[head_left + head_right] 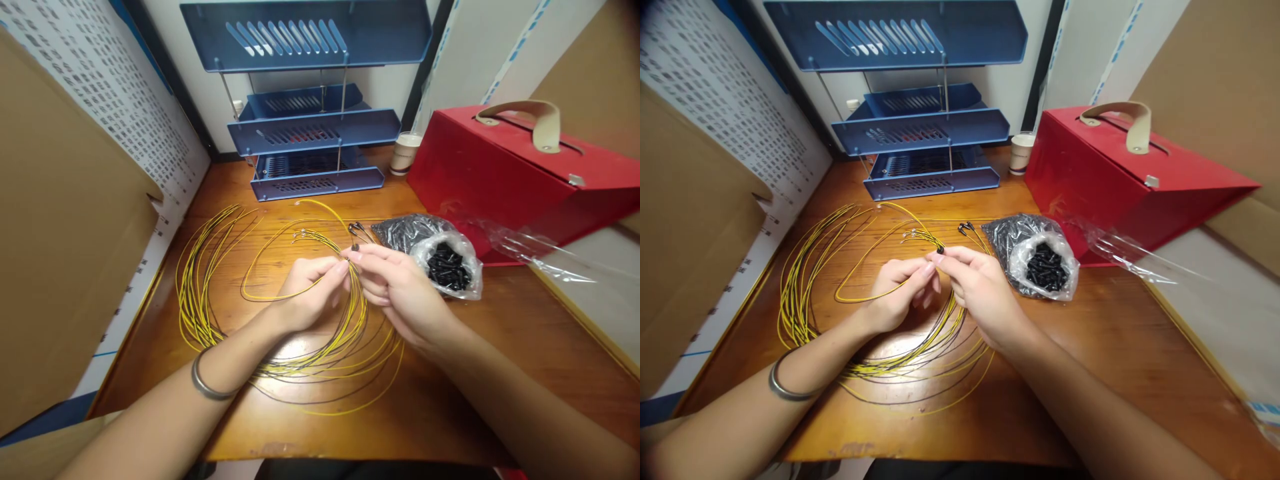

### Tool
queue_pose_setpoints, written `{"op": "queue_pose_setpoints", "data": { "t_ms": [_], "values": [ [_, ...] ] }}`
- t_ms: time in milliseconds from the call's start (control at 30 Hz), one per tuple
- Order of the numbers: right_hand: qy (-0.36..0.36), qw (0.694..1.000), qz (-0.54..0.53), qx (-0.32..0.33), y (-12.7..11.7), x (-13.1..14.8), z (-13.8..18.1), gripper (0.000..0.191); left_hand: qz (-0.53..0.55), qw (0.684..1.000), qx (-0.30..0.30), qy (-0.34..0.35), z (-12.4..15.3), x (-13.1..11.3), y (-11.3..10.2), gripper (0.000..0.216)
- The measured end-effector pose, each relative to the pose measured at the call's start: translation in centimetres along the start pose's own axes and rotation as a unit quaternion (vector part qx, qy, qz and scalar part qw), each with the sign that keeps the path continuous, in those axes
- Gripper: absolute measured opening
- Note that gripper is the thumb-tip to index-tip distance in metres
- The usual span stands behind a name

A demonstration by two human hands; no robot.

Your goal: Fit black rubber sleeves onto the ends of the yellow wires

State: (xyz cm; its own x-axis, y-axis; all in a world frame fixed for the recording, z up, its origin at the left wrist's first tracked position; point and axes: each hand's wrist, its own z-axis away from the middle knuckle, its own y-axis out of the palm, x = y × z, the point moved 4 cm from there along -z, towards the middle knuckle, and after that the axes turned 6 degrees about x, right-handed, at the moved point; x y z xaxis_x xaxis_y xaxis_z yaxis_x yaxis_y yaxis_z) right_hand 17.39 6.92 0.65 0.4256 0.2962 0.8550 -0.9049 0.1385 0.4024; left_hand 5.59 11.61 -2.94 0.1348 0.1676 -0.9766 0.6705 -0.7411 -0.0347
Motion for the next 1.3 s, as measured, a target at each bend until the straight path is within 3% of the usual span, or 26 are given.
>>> {"op": "queue_pose_setpoints", "data": {
  "t_ms": [167,267,667,1300],
  "values": [
    [-0.061,0.996,-0.031,-0.053,-1.0,0.9,-0.2,0.017,-0.071,0.997,-0.033,0.010,0.1,-0.2,-0.5,0.051],
    [-0.061,0.996,-0.040,-0.057,-1.2,0.8,-0.2,0.014,-0.095,0.994,-0.045,0.022,0.1,-0.2,-0.6,0.052],
    [0.009,0.999,0.009,0.051,-0.2,-0.7,-0.3,0.022,-0.060,0.997,-0.037,0.011,0.1,0.2,-0.5,0.047],
    [-0.018,1.000,-0.008,-0.017,-0.7,-0.2,-0.3,0.027,-0.101,0.994,-0.034,-0.004,0.2,0.1,-0.6,0.049]
  ]
}}
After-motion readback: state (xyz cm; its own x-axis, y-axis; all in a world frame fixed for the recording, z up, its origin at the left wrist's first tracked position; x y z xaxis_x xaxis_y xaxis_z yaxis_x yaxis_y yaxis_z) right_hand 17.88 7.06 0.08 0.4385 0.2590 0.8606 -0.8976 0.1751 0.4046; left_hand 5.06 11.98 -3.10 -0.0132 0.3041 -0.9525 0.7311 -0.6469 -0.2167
